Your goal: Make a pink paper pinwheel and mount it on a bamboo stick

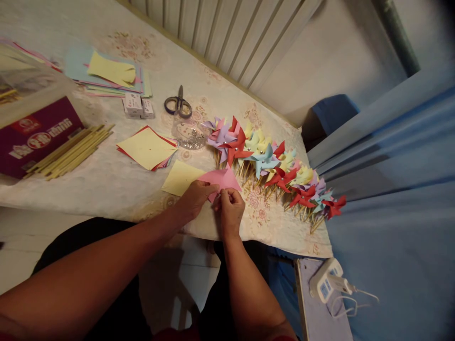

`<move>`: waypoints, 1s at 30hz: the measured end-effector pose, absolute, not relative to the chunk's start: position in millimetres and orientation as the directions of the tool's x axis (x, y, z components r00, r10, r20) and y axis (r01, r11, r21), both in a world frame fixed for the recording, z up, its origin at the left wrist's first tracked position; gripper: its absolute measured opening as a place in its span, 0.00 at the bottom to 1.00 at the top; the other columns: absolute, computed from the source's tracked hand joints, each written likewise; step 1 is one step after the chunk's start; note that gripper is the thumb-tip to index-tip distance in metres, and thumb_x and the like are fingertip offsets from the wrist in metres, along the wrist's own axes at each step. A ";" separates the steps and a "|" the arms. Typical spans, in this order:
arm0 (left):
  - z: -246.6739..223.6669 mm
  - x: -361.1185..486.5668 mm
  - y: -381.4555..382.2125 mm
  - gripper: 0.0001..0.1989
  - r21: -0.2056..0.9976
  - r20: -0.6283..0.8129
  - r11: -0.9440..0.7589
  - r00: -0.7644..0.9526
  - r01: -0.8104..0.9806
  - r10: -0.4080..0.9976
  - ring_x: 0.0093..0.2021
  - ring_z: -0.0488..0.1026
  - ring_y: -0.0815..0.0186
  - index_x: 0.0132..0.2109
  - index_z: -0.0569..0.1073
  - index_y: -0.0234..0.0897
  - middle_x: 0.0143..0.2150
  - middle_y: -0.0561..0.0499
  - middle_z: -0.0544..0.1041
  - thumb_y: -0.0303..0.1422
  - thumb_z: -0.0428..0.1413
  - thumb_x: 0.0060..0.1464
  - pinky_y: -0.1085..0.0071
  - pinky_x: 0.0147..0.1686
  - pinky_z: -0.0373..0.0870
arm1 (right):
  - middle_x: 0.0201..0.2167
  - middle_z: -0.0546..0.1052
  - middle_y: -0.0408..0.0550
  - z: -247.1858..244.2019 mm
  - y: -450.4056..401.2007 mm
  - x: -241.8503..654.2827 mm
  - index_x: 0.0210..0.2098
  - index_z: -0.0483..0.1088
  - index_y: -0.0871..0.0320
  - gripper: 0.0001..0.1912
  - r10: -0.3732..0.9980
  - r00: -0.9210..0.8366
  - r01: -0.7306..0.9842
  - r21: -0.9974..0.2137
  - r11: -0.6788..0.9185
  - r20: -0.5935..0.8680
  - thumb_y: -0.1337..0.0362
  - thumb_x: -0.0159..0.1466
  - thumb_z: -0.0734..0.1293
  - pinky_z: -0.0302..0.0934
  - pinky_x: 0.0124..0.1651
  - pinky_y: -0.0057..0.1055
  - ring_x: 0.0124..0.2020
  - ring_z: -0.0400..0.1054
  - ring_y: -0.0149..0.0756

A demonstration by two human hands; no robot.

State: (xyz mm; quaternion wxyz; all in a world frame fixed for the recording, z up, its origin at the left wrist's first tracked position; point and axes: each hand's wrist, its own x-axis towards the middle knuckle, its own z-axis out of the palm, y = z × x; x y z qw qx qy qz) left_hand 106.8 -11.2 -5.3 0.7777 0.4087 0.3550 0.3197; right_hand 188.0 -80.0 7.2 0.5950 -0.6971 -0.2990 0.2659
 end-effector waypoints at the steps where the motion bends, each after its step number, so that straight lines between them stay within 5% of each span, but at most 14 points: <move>1: -5.2 106.8 -11.4 0.15 0.865 -0.298 0.460 0.532 -0.202 0.793 0.20 0.56 0.75 0.20 0.62 0.37 0.18 0.59 0.60 0.36 0.59 0.43 0.74 0.22 0.51 | 0.14 0.66 0.33 6.9 -80.0 188.1 0.26 0.67 0.56 0.11 0.734 0.679 0.097 -0.989 -0.112 -0.017 0.56 0.59 0.66 0.52 0.21 0.25 0.15 0.58 0.27; 7: -4.7 106.3 -11.4 0.15 0.885 -0.286 0.425 0.497 -0.192 0.819 0.20 0.54 0.75 0.20 0.61 0.37 0.18 0.59 0.58 0.36 0.59 0.43 0.74 0.22 0.49 | 0.17 0.66 0.35 6.3 -82.5 185.0 0.27 0.69 0.56 0.11 0.725 0.688 0.202 -0.970 -0.137 0.041 0.55 0.59 0.66 0.52 0.23 0.26 0.18 0.57 0.28; 13: -3.2 102.4 -2.3 0.12 0.883 -0.290 0.437 0.536 -0.168 0.793 0.22 0.60 0.72 0.20 0.67 0.35 0.19 0.55 0.66 0.36 0.60 0.43 0.74 0.24 0.55 | 0.24 0.69 0.39 17.4 -92.3 218.0 0.35 0.71 0.58 0.14 0.471 0.831 0.385 -0.917 -0.104 0.296 0.53 0.58 0.67 0.57 0.31 0.26 0.25 0.59 0.29; 19: 7.2 92.9 0.1 0.05 0.901 -0.305 0.432 0.680 -0.020 0.667 0.20 0.60 0.72 0.22 0.71 0.35 0.18 0.54 0.68 0.31 0.59 0.40 0.73 0.22 0.52 | 0.27 0.75 0.43 18.8 -90.6 248.8 0.33 0.74 0.60 0.18 0.811 0.582 0.015 -0.996 -0.091 -0.065 0.50 0.54 0.71 0.62 0.32 0.28 0.28 0.66 0.31; 22: 10.0 90.7 -1.1 0.04 0.919 -0.309 0.391 0.717 0.055 0.624 0.19 0.58 0.72 0.23 0.72 0.34 0.17 0.54 0.67 0.30 0.58 0.40 0.73 0.20 0.48 | 0.24 0.76 0.43 16.4 -89.0 240.2 0.31 0.75 0.60 0.18 0.866 0.440 -0.152 -0.971 -0.187 -0.236 0.52 0.49 0.74 0.63 0.29 0.28 0.24 0.67 0.31; 30: 22.3 89.4 -1.5 0.06 0.954 -0.280 0.264 0.727 0.140 0.627 0.17 0.54 0.73 0.19 0.69 0.36 0.13 0.56 0.61 0.28 0.58 0.40 0.72 0.19 0.44 | 0.27 0.81 0.45 6.7 -89.8 236.2 0.32 0.78 0.60 0.16 0.859 0.399 -0.101 -0.946 -0.307 -0.321 0.58 0.46 0.77 0.66 0.30 0.28 0.24 0.72 0.33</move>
